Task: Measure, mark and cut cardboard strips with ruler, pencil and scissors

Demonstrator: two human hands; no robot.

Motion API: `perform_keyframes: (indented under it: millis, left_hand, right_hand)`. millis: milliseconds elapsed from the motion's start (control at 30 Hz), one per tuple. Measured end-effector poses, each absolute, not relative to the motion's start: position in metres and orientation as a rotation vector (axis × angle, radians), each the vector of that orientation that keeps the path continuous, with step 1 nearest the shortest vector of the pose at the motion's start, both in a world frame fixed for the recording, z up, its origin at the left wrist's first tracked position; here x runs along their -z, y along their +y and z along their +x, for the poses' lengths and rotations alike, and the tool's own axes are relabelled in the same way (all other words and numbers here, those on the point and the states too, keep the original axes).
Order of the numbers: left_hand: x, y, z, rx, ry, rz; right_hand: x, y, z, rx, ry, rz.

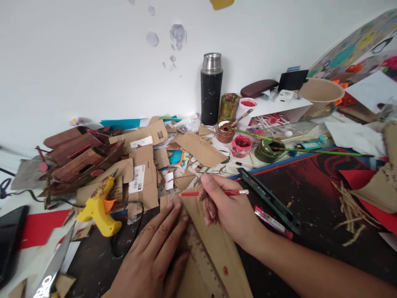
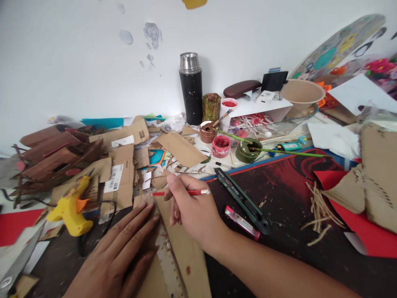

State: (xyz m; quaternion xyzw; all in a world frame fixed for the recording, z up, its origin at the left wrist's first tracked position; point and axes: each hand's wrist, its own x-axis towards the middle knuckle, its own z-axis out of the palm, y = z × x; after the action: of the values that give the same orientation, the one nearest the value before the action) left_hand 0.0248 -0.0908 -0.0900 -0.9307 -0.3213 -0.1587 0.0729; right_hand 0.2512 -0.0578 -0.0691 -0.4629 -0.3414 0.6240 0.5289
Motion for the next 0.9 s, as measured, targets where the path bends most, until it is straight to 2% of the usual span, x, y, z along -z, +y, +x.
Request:
perform_keyframes:
  millis: [600, 900]
  left_hand:
    - [0.0934, -0.0893, 0.0255, 0.504, -0.977, -2.796]
    - [0.0900, -0.0896, 0.0263, 0.537, -0.995, -2.816]
  right_hand:
    - [0.0690, -0.0577, 0.2512, -1.490, -0.840, -1.114]
    - [0.0655, -0.0545, 0.2566, -1.373, -0.909, -1.121]
